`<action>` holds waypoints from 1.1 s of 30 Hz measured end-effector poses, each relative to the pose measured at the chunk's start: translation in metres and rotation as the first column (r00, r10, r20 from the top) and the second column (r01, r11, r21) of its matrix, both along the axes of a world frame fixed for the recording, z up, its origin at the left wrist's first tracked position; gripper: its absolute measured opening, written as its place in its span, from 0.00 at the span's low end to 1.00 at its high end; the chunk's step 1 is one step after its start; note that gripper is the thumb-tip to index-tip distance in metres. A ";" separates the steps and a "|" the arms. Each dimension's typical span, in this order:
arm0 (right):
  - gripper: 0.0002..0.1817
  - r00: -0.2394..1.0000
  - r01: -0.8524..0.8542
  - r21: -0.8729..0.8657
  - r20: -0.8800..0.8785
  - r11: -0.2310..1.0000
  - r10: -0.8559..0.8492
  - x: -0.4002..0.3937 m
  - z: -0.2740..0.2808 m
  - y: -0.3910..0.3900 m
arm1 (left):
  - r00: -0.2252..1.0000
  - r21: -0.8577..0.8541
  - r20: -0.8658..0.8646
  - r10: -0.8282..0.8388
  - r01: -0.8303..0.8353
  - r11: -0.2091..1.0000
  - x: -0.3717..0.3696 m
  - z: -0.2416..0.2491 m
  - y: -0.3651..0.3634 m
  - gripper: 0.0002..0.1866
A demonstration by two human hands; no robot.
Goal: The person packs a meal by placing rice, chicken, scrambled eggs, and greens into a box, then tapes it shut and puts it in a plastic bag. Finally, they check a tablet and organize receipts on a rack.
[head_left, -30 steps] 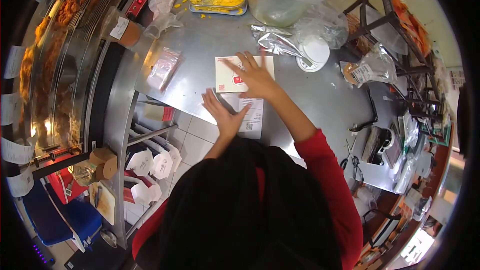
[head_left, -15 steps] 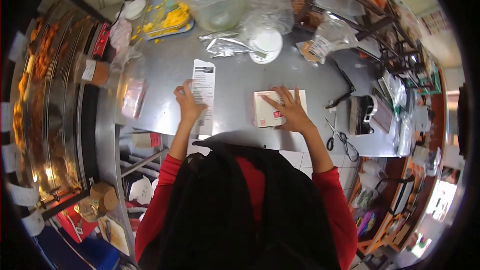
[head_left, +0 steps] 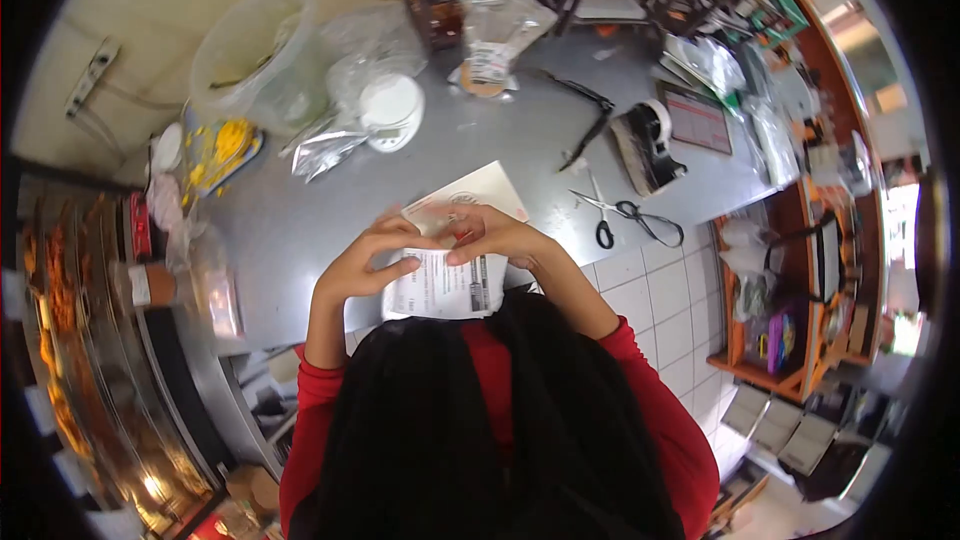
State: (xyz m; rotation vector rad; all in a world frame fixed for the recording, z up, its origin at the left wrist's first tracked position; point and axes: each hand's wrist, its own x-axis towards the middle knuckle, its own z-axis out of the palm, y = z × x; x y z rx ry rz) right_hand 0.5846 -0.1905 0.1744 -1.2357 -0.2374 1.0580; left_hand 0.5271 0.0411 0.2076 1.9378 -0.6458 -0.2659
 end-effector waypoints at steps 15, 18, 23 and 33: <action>0.07 -0.205 0.978 0.208 0.955 -0.009 -0.213 0.094 -0.014 -0.356 | 0.818 0.424 0.443 0.368 -0.552 0.718 0.028 -0.103 -0.112 0.28; 0.15 0.103 0.986 -0.081 0.984 -0.148 0.148 0.152 -0.077 -0.492 | 0.792 0.478 0.429 0.435 -0.607 0.635 0.031 -0.090 -0.136 0.29; 0.19 0.384 0.923 -0.357 0.879 -0.143 0.282 0.197 -0.118 -0.550 | 0.784 0.670 0.524 0.332 -0.620 0.407 0.030 -0.086 -0.152 0.24; 0.15 0.042 0.950 0.038 0.968 0.309 -0.246 0.169 -0.078 -0.491 | 0.577 0.574 0.740 0.346 -0.810 0.121 0.038 -0.081 -0.171 0.20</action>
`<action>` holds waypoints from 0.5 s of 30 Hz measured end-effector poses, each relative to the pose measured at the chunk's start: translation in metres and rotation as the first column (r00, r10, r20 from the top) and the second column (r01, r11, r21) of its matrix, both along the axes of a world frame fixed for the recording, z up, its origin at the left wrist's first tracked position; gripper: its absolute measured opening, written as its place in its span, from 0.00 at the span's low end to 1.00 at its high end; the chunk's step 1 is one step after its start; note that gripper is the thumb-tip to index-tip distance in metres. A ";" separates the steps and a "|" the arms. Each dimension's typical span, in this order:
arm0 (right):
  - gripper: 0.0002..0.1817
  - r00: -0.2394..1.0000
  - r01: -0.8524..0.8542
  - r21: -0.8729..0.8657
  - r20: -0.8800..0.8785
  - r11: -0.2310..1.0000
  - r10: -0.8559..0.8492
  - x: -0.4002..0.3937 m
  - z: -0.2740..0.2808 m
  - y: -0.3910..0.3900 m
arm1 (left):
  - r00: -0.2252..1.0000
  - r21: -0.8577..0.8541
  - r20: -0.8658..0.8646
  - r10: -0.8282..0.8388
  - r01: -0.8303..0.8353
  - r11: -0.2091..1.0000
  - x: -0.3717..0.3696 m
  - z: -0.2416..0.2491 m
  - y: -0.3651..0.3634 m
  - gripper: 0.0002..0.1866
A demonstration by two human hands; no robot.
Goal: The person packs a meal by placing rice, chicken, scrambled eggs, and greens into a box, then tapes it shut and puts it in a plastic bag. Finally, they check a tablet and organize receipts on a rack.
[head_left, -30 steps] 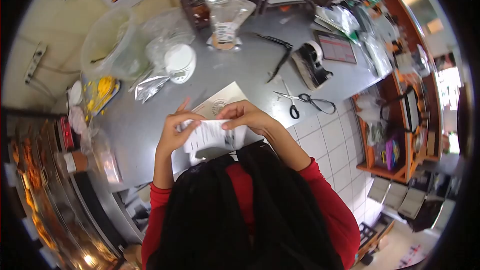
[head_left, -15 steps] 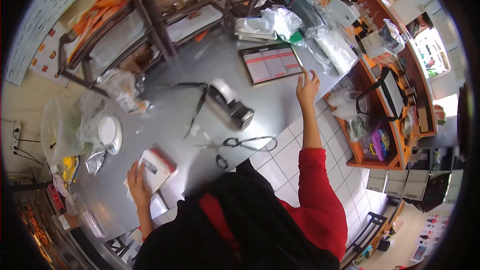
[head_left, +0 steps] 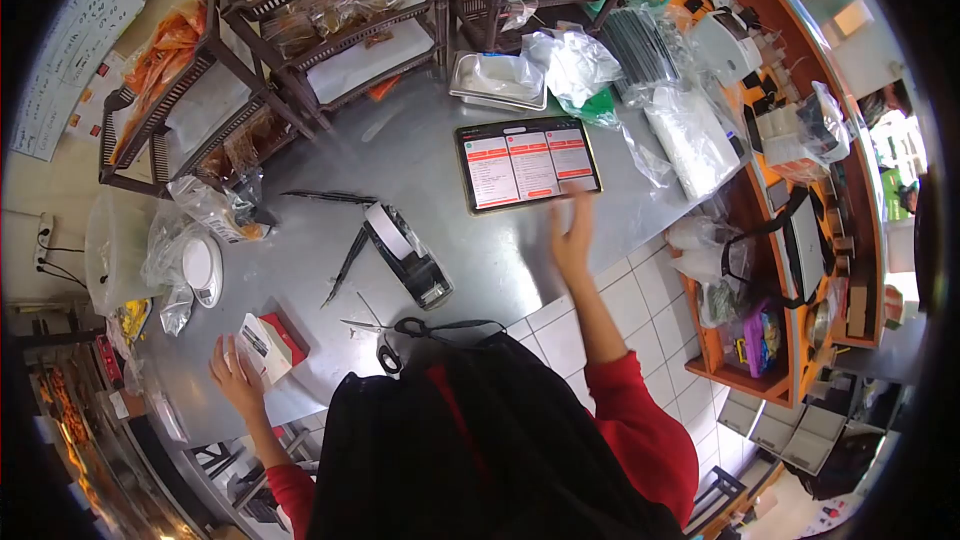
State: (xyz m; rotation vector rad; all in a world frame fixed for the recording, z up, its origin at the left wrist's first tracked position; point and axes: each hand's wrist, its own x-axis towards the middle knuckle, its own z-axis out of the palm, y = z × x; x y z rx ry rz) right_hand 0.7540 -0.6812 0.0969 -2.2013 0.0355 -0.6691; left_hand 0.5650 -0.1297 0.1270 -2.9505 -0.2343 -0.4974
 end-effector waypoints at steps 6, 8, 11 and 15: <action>0.21 0.613 -0.548 0.441 -0.366 0.710 0.700 -0.041 0.026 0.112 | 0.974 -0.788 0.195 -0.113 0.224 0.573 0.062 0.008 -0.189 0.26; 0.20 0.541 -0.527 0.507 -0.417 0.681 0.730 -0.034 0.015 0.124 | 0.924 -0.869 0.197 -0.328 0.320 0.378 0.084 0.013 -0.260 0.30; 0.18 0.351 -0.372 0.688 -0.517 0.623 0.780 -0.011 0.018 0.125 | 0.915 -0.719 0.268 -0.303 0.399 0.569 0.092 -0.010 -0.285 0.27; 0.14 0.223 -0.305 0.777 -0.504 0.551 0.834 -0.004 0.040 0.120 | 0.898 -0.693 0.330 -0.292 0.440 0.571 0.093 -0.016 -0.280 0.24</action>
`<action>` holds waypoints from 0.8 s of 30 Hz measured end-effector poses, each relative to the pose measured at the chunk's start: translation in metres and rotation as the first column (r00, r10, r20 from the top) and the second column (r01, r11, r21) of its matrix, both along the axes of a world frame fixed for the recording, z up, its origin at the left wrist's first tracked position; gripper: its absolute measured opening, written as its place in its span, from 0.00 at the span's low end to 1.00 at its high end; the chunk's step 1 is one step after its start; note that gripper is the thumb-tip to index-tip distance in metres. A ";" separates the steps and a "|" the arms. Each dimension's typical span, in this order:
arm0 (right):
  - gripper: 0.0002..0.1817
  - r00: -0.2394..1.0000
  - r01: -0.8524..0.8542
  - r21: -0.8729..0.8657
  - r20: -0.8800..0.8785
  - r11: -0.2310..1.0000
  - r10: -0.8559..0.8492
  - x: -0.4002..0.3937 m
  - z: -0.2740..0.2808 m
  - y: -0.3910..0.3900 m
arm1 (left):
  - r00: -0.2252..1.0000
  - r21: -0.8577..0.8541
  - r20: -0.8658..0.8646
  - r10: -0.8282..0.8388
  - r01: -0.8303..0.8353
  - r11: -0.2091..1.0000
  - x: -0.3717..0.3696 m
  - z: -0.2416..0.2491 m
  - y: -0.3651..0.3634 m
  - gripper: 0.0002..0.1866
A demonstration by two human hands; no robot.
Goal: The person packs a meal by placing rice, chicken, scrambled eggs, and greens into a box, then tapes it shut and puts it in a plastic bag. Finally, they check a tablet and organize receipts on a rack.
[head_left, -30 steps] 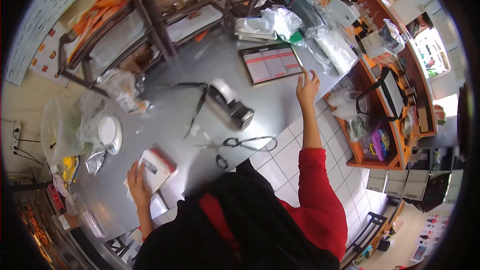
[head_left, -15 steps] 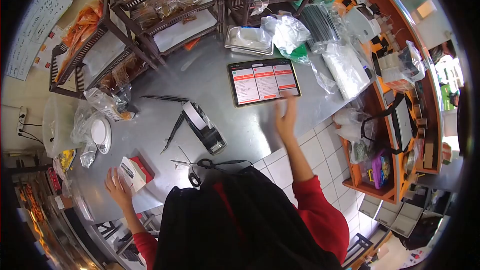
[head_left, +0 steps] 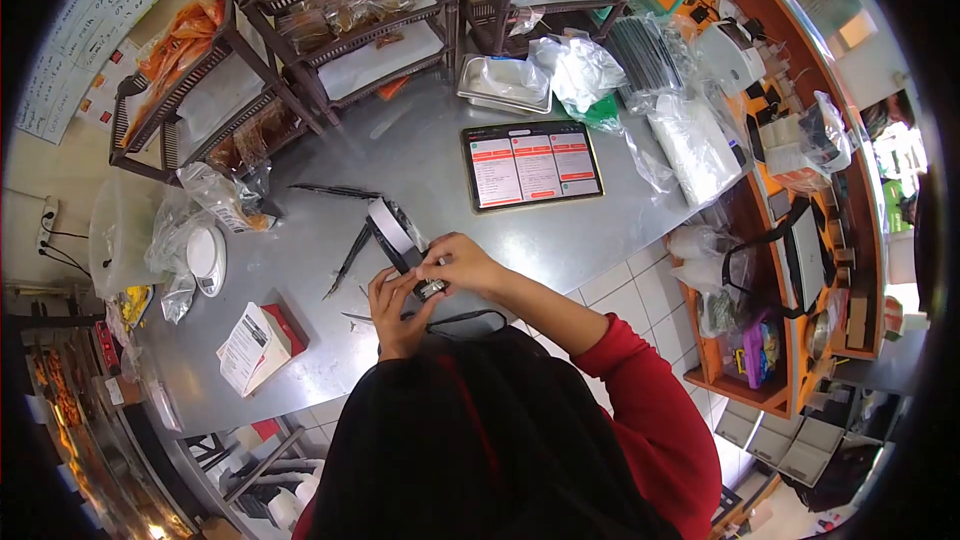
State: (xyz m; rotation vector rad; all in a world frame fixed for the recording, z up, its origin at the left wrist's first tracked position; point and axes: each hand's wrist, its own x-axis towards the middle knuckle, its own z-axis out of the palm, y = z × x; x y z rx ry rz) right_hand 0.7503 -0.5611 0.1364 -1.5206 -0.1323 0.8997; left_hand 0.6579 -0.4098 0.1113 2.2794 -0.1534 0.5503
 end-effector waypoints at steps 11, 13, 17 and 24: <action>0.05 0.645 0.161 -0.917 0.377 0.364 0.665 -0.064 0.034 -0.032 | 0.999 0.120 -0.034 -0.021 0.025 0.992 0.000 0.006 0.011 0.24; 0.04 0.730 -0.018 -0.733 0.455 0.680 0.510 -0.058 0.055 -0.036 | 0.992 0.111 -0.085 -0.095 0.104 0.988 -0.007 0.033 0.033 0.27; 0.08 0.858 -0.259 -0.125 0.426 0.958 0.287 -0.057 0.095 0.028 | 0.943 0.257 0.043 0.329 -0.328 0.909 -0.051 0.028 0.156 0.24; 0.31 0.690 -0.480 -0.145 0.547 0.865 0.474 -0.049 0.044 0.227 | 0.874 0.622 -0.232 0.426 -0.204 0.756 -0.095 -0.016 0.295 0.29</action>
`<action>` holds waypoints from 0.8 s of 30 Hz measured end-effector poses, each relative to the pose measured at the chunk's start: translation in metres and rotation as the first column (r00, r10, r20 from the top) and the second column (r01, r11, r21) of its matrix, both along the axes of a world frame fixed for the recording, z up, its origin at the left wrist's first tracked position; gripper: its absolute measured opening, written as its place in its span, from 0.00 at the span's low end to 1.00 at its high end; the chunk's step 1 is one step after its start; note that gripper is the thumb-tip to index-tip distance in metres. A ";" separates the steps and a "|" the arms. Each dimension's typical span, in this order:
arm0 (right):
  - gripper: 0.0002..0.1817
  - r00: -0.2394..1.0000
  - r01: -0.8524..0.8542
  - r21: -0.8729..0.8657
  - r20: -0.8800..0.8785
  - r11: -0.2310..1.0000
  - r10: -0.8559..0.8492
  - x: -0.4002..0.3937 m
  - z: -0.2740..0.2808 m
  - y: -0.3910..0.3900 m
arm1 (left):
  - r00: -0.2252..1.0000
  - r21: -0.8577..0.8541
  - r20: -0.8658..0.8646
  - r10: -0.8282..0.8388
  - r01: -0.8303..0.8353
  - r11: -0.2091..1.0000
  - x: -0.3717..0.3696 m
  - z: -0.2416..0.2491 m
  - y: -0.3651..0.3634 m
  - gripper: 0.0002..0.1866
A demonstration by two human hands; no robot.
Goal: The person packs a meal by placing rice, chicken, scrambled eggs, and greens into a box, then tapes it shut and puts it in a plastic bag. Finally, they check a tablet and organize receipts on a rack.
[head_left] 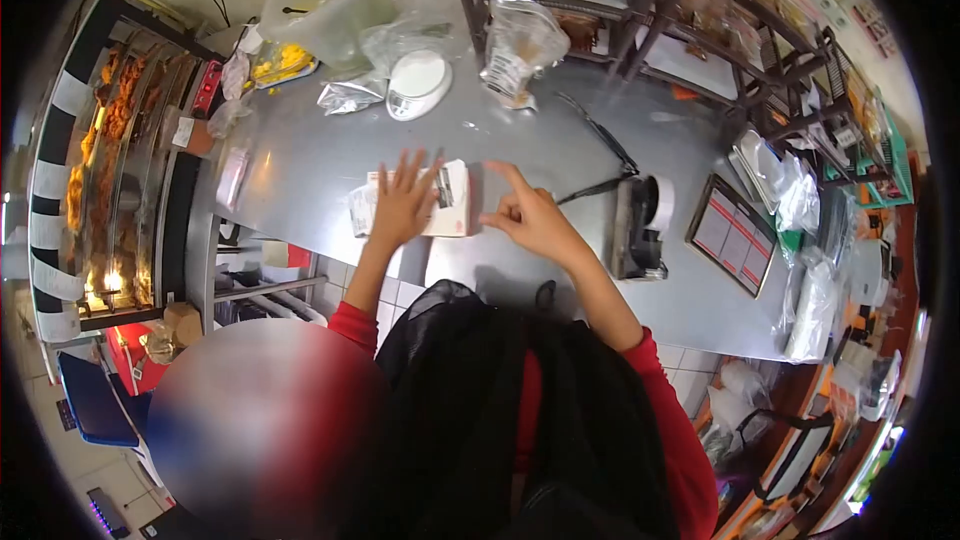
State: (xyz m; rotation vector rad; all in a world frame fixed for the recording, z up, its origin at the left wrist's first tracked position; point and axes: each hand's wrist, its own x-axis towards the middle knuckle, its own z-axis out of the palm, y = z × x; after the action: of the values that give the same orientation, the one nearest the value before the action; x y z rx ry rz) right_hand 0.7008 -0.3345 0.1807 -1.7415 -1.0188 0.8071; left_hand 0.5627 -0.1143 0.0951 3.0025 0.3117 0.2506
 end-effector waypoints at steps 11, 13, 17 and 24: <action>0.45 0.932 0.349 -0.265 0.004 0.899 -0.361 -0.011 -0.104 0.050 | 0.981 -0.130 -0.078 -0.175 0.164 0.978 0.009 0.013 -0.001 0.34; 0.39 0.883 0.336 -0.243 -0.256 0.910 -0.394 -0.015 -0.100 0.045 | 0.969 -0.153 -0.115 -0.217 0.198 0.968 0.009 0.025 -0.005 0.48; 0.30 0.850 0.493 -0.124 0.278 0.861 -0.447 -0.037 -0.150 0.055 | 0.941 -0.109 -0.159 -0.298 0.283 0.953 0.008 0.026 0.000 0.65; 0.19 0.412 0.610 0.379 0.599 0.696 -0.687 -0.035 -0.017 -0.048 | 0.988 0.127 0.004 0.152 -0.152 0.980 0.024 0.016 -0.014 0.66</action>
State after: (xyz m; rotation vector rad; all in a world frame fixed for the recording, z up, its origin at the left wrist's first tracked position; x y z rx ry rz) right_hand 0.6657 -0.3821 0.1633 -2.1719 -0.6785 -0.4946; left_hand 0.5862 -0.1280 0.1115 3.1081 0.5474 0.2856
